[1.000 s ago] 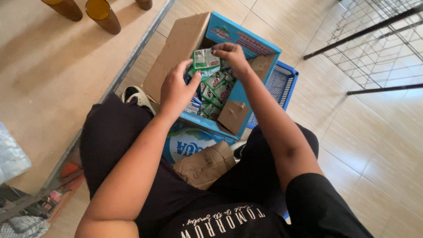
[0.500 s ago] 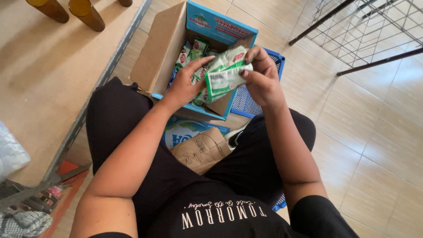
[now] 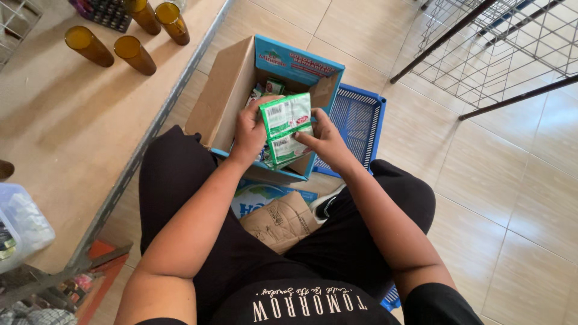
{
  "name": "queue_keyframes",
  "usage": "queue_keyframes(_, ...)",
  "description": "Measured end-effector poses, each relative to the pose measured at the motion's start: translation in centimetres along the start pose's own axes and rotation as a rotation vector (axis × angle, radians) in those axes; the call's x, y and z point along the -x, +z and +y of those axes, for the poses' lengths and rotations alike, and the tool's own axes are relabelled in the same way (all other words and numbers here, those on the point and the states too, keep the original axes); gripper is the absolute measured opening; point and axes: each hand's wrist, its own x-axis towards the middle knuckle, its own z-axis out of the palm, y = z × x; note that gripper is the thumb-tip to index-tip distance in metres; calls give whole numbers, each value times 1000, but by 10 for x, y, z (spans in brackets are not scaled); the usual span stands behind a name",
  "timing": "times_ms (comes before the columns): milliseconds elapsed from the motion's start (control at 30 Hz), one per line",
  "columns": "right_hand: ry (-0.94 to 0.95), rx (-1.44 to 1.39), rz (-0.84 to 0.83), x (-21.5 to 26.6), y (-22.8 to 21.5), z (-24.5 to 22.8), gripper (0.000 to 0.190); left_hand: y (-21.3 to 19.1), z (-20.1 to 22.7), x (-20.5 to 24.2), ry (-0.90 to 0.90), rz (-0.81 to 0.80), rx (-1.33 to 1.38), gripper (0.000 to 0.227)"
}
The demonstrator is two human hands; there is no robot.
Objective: The person sits on the floor and transfers small packaged goods from a cardboard box into a blue plastic basket. They handle green, pink, and blue packets, placing them into the basket one by one or in small groups.
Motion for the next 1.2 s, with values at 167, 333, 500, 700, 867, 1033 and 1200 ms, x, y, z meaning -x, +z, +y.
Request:
queue_keyframes(167,-17,7,-145,-2,-9,-3,40,-7,-14,-7,-43,190,174,19)
queue_keyframes(333,-20,10,-288,-9,2,8,37,-23,-35,-12,-91,298,280,15)
queue_keyframes(500,-115,-18,-244,-8,-10,3,27,-27,-17,-19,-145,285,120,21)
queue_keyframes(700,-180,-397,-170,4,-29,-16,28,-12,35,-11,61,-66,-299,60)
queue_keyframes(867,-151,-413,-214,3,-26,-17,28,8,42,-4,111,-243,-203,51)
queue_keyframes(1033,-25,-77,-309,-6,-23,-10,28,-5,26,-8,-54,-94,175,43)
queue_keyframes(1200,-7,36,-351,-6,-18,-4,22,-11,22,-13,-47,32,228,39)
